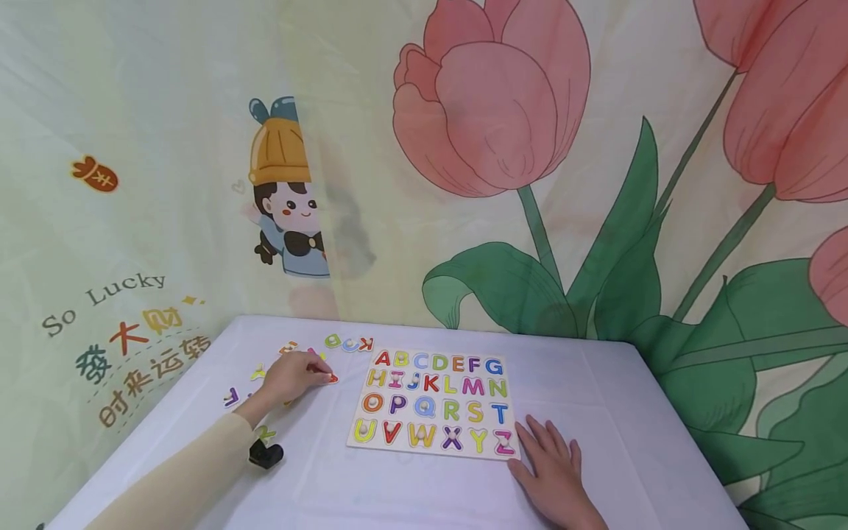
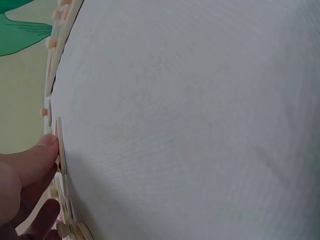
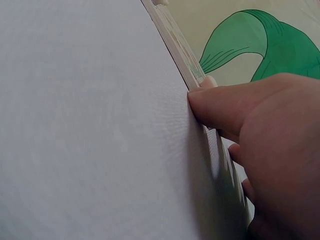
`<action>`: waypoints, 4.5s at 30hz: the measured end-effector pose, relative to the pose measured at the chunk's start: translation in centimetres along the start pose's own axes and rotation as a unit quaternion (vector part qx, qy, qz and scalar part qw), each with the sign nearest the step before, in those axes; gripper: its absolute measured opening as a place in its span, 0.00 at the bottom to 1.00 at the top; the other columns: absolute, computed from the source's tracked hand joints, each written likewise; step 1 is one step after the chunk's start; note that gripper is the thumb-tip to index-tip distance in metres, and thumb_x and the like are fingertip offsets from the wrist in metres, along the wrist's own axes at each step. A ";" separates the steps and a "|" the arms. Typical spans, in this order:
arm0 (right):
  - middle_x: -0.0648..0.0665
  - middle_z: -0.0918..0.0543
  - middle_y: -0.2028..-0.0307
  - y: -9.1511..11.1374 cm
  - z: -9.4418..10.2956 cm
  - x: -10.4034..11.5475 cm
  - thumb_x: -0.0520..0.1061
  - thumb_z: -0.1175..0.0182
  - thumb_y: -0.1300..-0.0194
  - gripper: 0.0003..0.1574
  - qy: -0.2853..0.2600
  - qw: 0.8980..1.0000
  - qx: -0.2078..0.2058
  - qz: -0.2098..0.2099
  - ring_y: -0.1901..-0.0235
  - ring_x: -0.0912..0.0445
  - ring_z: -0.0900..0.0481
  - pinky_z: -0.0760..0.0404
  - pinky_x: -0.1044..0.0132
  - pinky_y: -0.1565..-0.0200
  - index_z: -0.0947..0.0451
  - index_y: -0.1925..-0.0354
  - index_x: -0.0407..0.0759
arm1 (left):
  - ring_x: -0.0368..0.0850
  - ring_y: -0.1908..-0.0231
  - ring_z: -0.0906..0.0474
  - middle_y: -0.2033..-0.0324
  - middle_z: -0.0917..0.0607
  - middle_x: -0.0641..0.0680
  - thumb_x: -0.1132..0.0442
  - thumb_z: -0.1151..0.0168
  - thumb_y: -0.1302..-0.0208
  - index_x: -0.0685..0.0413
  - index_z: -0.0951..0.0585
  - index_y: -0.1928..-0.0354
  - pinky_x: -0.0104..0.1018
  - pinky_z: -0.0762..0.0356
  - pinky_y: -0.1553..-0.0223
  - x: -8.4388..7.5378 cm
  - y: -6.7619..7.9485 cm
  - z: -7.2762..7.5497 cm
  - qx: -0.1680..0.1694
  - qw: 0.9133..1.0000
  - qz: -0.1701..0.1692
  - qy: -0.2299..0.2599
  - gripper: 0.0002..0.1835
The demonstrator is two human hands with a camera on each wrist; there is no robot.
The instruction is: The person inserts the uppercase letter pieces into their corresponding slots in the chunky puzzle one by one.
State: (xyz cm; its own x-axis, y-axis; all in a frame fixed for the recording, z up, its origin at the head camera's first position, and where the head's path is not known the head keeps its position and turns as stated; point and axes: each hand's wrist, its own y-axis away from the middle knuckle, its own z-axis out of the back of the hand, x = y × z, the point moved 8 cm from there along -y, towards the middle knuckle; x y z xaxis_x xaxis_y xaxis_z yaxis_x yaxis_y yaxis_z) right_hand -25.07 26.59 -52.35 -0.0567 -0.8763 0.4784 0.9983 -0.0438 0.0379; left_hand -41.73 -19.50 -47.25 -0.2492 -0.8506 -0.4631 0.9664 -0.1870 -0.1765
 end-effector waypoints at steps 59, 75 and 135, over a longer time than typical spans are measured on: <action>0.31 0.44 0.18 0.0 0.2 0.1 0.60 0.36 0.27 0.47 -0.001 1.000 0.000 0.008 0.20 0.28 0.62 0.76 0.20 0.31 0.35 0.21 0.40 | 0.44 0.54 0.18 0.61 0.11 0.41 0.57 0.22 0.36 0.36 0.07 0.59 0.49 0.24 0.46 -4.2 -4.0 -2.7 -0.018 0.996 -0.059 0.062 0.05; 0.31 0.44 0.18 0.1 0.2 0.2 0.60 0.34 0.28 0.48 -0.006 1.000 0.001 -0.001 0.20 0.27 0.62 0.77 0.20 0.31 0.35 0.21 0.39 | 0.44 0.55 0.18 0.57 0.10 0.46 0.54 0.23 0.34 0.40 0.07 0.60 0.46 0.22 0.48 -5.8 -5.8 -5.9 -0.030 0.994 0.038 0.097 0.03; 0.32 0.45 0.18 -0.1 0.3 0.0 0.61 0.34 0.28 0.48 -0.001 1.000 0.002 0.006 0.20 0.28 0.63 0.76 0.20 0.31 0.35 0.21 0.40 | 0.48 0.60 0.22 0.63 0.13 0.51 0.62 0.30 0.27 0.48 0.10 0.48 0.45 0.25 0.55 -3.6 -6.1 -2.5 -0.074 0.989 0.031 0.128 0.09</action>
State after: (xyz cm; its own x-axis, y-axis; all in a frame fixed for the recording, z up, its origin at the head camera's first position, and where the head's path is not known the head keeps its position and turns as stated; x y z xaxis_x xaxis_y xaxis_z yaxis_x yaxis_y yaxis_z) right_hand -25.14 26.70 -52.10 -0.0444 -0.8759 0.4804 0.9989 -0.0313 0.0354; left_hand -46.89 -14.10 -46.71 -0.2163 -0.7024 -0.6782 0.9652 -0.0490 -0.2570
